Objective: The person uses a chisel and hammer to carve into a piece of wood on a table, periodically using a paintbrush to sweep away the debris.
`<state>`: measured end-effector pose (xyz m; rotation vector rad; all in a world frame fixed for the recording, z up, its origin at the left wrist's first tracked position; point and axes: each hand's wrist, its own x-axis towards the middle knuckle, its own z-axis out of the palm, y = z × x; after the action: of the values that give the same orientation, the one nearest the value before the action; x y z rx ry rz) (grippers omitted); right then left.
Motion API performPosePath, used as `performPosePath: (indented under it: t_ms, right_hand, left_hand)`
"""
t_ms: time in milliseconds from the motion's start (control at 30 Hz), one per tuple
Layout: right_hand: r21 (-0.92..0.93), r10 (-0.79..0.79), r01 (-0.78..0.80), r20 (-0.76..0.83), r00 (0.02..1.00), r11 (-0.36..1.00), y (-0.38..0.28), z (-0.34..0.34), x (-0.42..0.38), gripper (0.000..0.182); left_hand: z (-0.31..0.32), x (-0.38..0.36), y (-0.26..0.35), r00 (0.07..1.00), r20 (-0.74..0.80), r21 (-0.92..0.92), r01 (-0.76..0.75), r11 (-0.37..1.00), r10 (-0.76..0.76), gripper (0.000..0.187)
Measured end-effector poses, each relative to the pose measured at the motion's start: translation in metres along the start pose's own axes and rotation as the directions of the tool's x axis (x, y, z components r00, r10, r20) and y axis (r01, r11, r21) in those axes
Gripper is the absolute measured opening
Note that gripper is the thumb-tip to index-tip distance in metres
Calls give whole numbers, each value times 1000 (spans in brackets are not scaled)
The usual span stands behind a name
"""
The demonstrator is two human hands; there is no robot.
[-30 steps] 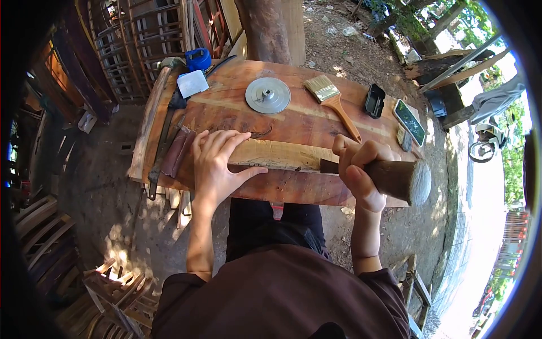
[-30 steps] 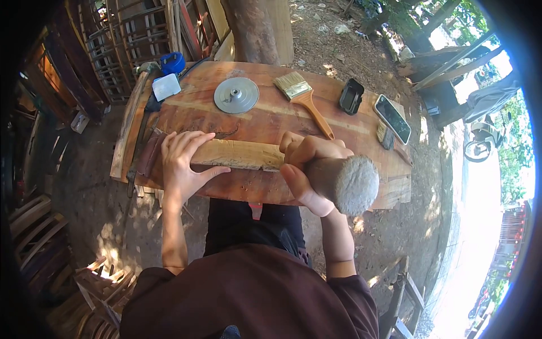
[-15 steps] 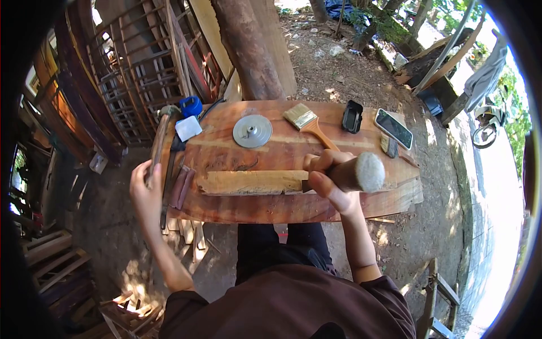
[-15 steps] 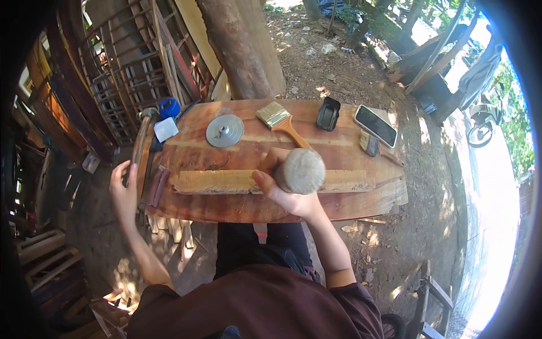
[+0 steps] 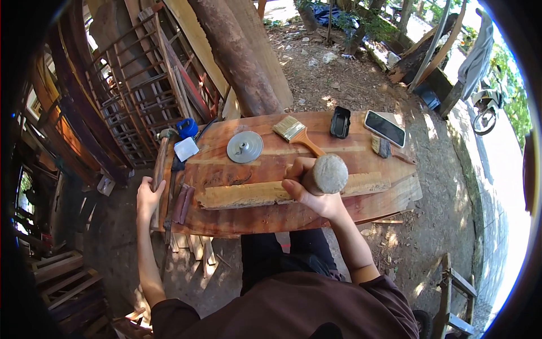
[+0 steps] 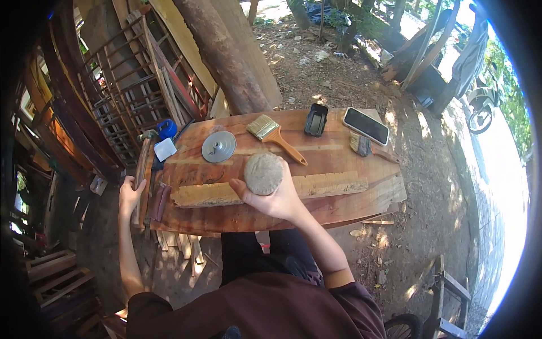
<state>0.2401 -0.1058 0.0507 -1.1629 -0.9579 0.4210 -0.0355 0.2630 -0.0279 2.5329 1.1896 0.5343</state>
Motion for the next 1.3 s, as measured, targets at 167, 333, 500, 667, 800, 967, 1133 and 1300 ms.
performPosePath:
  t_ms: [167, 333, 500, 667, 800, 967, 1133, 1300]
  right_hand:
    - [-17, 3, -3, -5, 1000, 1000, -10, 2, -1, 21]
    - [-56, -92, 97, 90, 992, 994, -9, 0, 2, 19]
    - [-90, -85, 93, 86, 993, 992, -16, 0, 2, 17]
    - [-25, -27, 27, 1, 1000, 999, -8, -2, -2, 18]
    - [94, 42, -42, -8, 999, 995, -7, -3, -2, 18]
    - [21, 22, -24, 64, 998, 999, 2, -10, -8, 20]
    - [83, -3, 1, 15, 1000, 997, 5, -8, -8, 21]
    - [13, -63, 63, -12, 998, 998, 1, 0, -8, 23]
  left_hand:
    - [5, -1, 10, 994, -107, 179, -14, 984, 34, 50]
    - [1, -5, 8, 987, -144, 191, -37, 981, 65, 47]
    - [-19, -6, 8, 962, -253, 44, -99, 994, 107, 36]
    - [-81, -18, 54, 881, -389, 106, -246, 963, 268, 36]
    - [-98, -39, 117, 856, -399, 104, -314, 944, 329, 34]
    - [-70, -55, 184, 939, 16, -367, -314, 876, 344, 34]
    - [-28, -48, 224, 761, 458, -564, -150, 812, 459, 33]
    - [7, -20, 255, 692, 408, -459, -409, 789, 596, 39]
